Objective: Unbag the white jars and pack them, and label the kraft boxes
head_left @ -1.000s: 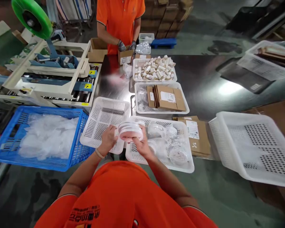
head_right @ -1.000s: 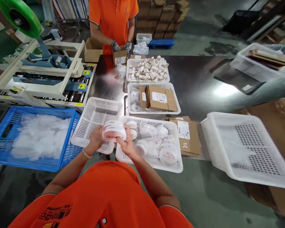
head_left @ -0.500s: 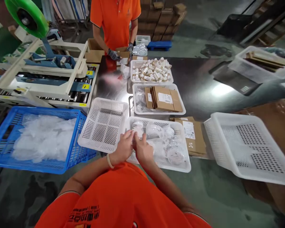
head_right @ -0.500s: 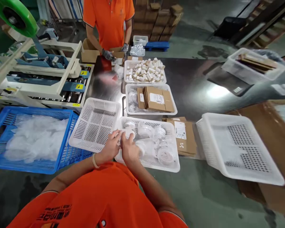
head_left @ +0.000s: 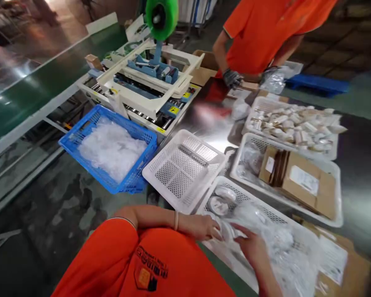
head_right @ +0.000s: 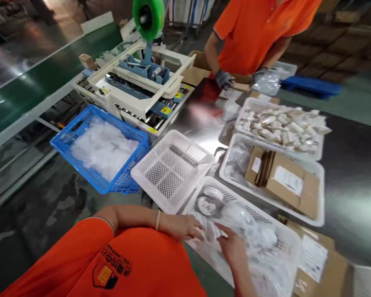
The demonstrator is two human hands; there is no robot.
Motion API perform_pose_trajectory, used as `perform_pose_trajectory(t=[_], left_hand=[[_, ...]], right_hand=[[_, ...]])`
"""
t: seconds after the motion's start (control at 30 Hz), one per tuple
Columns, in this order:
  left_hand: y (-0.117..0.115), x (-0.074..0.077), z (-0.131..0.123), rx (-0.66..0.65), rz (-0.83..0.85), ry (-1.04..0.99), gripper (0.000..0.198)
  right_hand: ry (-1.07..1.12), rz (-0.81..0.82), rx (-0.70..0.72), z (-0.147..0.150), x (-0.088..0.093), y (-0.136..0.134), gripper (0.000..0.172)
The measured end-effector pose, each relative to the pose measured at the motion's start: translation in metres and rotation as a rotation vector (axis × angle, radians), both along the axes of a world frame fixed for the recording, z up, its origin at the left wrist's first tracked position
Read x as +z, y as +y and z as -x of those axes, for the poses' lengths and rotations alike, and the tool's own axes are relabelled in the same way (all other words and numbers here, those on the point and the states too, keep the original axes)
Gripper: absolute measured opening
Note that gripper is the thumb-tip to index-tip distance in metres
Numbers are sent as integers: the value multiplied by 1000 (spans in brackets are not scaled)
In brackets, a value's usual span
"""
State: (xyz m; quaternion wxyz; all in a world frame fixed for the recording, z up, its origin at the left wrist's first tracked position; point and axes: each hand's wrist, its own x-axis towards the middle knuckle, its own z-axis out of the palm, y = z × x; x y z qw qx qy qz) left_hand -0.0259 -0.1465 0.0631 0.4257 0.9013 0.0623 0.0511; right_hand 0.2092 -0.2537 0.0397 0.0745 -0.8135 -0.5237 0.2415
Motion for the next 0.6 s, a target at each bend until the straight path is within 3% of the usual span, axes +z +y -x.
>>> perform_pose_trajectory(t=[0.07,0.1,0.2,0.23,0.33,0.4,0.5,0.6], left_hand=[[39,7,44,457,71,-48,15],[61,10,73,774,106,-19,12],[131,12,179,1344,105,107,21],[150,8,215,1464,108,145,23],[182,-12,302,1707,161,240,23],[187,-29,337,1804,196,268,23],[187,-54,360,1870,243,266,21],[195,-77,369,1863,296,240,25]], right_hand=[[-150,-143,-133,-12,-6,37,46],[-179,-202,-143,-12,-9,57,49],[-208,-250,-51,6,-24,106,54],[-227,-227,-34,14,-30,116,54],[-257,-94,-84,28,-44,124,44],[-223,-3,-156,26,-46,118,37],[-151,49,-417,15,-39,106,37],[99,60,-615,11,-30,101,40]])
